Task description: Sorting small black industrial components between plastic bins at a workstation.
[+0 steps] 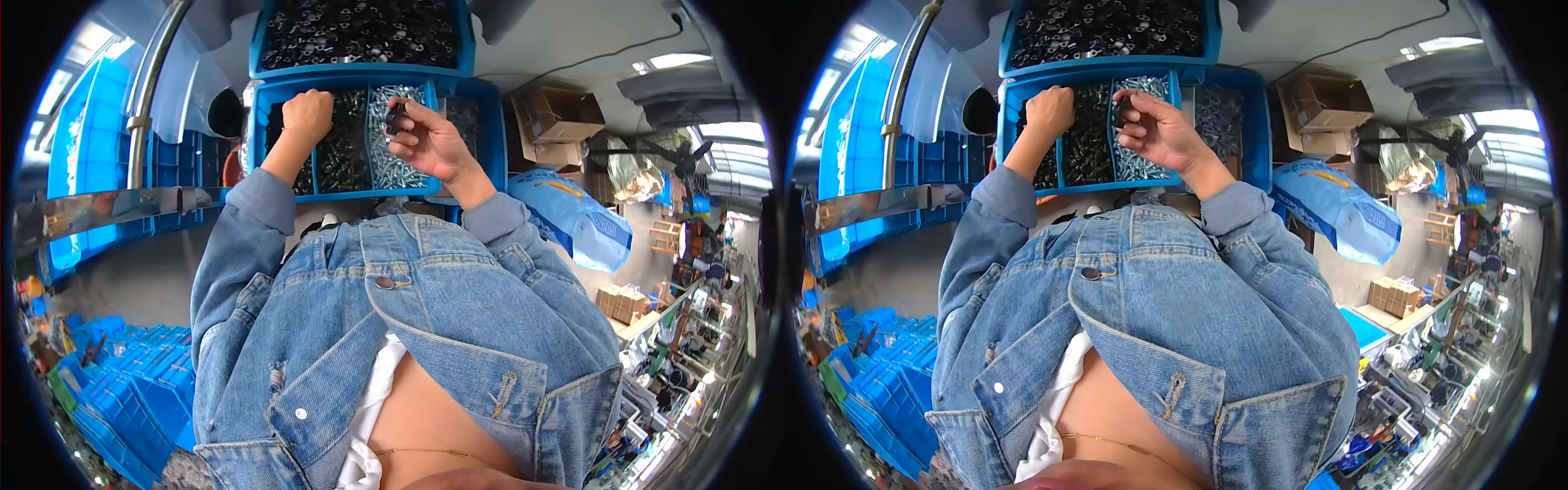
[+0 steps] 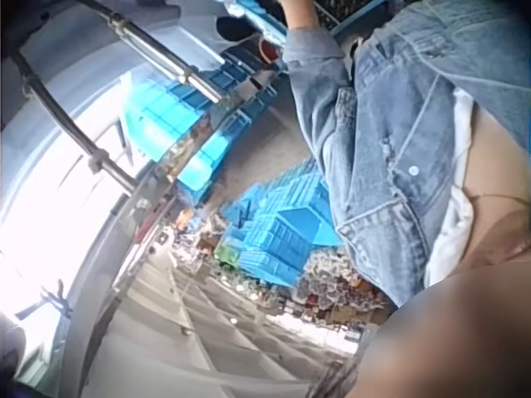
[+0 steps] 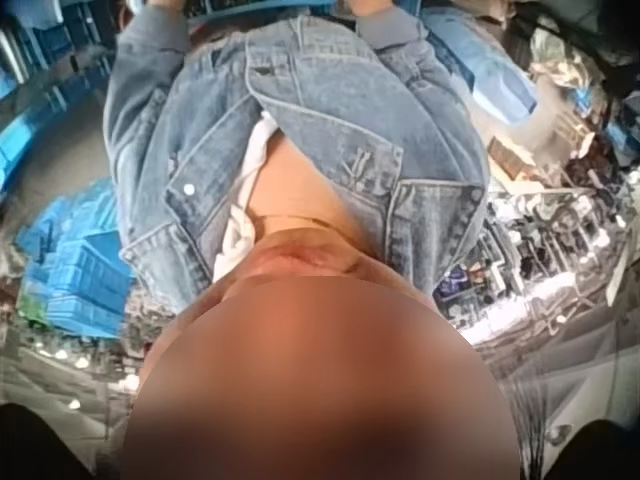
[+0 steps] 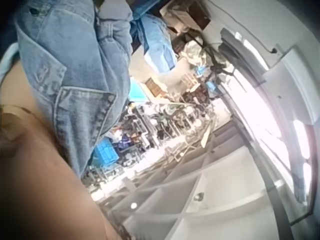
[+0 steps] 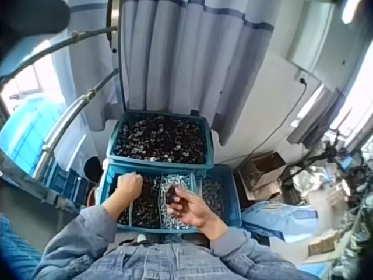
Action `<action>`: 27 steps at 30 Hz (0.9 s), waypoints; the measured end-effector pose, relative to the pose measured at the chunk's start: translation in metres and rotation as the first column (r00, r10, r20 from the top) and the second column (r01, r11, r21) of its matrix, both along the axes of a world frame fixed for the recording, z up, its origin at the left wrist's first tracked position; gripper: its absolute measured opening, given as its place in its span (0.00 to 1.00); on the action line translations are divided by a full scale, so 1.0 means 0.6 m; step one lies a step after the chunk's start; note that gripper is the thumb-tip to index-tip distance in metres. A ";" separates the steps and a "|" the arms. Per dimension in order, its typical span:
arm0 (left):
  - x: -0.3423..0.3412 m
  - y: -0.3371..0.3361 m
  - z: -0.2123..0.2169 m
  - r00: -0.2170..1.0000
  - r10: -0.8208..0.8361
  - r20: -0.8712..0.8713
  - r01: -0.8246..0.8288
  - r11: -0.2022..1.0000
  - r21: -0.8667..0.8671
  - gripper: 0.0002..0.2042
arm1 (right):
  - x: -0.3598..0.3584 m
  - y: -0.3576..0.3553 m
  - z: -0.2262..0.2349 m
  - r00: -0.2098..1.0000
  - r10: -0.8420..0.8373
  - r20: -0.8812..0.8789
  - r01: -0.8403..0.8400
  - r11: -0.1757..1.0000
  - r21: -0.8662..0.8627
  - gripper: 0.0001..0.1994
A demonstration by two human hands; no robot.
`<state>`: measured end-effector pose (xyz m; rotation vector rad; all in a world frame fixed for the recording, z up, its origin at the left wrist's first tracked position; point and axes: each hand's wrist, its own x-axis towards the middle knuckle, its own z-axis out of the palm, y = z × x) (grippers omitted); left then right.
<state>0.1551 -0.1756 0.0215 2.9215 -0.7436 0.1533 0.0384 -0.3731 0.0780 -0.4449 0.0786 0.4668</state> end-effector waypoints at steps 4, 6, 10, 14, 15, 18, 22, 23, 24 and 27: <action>0.004 -0.015 -0.004 0.999 -0.001 -0.040 0.009 0.976 0.217 0.06 | -0.032 -0.007 0.029 0.997 -0.076 0.035 0.080 0.988 -0.133 0.12; 0.002 -0.016 -0.002 0.998 0.036 -0.042 -0.025 0.972 0.233 0.05 | -0.043 -0.008 0.038 0.992 -0.079 0.098 0.099 0.971 -0.218 0.11; 0.003 -0.020 0.005 0.997 0.046 -0.066 -0.028 0.967 0.252 0.05 | -0.061 -0.008 0.044 0.976 -0.088 0.201 0.153 0.930 -0.334 0.12; 0.008 -0.017 0.013 0.991 0.105 -0.087 -0.080 0.965 0.250 0.06 | -0.070 -0.002 0.047 0.964 -0.089 0.249 0.178 0.916 -0.361 0.11; 0.009 -0.015 0.012 0.991 0.106 -0.085 -0.082 0.965 0.250 0.06 | -0.071 0.000 0.048 0.962 -0.091 0.257 0.182 0.916 -0.357 0.11; 0.010 -0.014 0.014 0.997 0.046 -0.067 -0.026 0.963 0.268 0.05 | -0.081 0.010 0.056 0.935 -0.092 0.342 0.257 0.841 -0.476 0.11; 0.004 -0.002 0.029 0.993 0.008 -0.120 0.020 0.972 0.233 0.09 | -0.081 0.011 0.053 0.937 -0.090 0.336 0.263 0.816 -0.515 0.13; 0.001 -0.001 0.037 0.993 0.009 -0.122 0.020 0.972 0.234 0.09 | -0.082 0.010 0.051 0.946 -0.091 0.310 0.246 0.825 -0.508 0.14; -0.003 -0.003 0.047 0.992 0.023 -0.124 0.002 0.980 0.201 0.10 | -0.082 0.010 0.051 0.947 -0.090 0.308 0.244 0.826 -0.508 0.14; -0.010 -0.001 0.060 0.990 0.060 -0.131 -0.042 0.990 0.137 0.13 | -0.079 0.009 0.051 0.963 -0.097 0.250 0.190 0.905 -0.381 0.15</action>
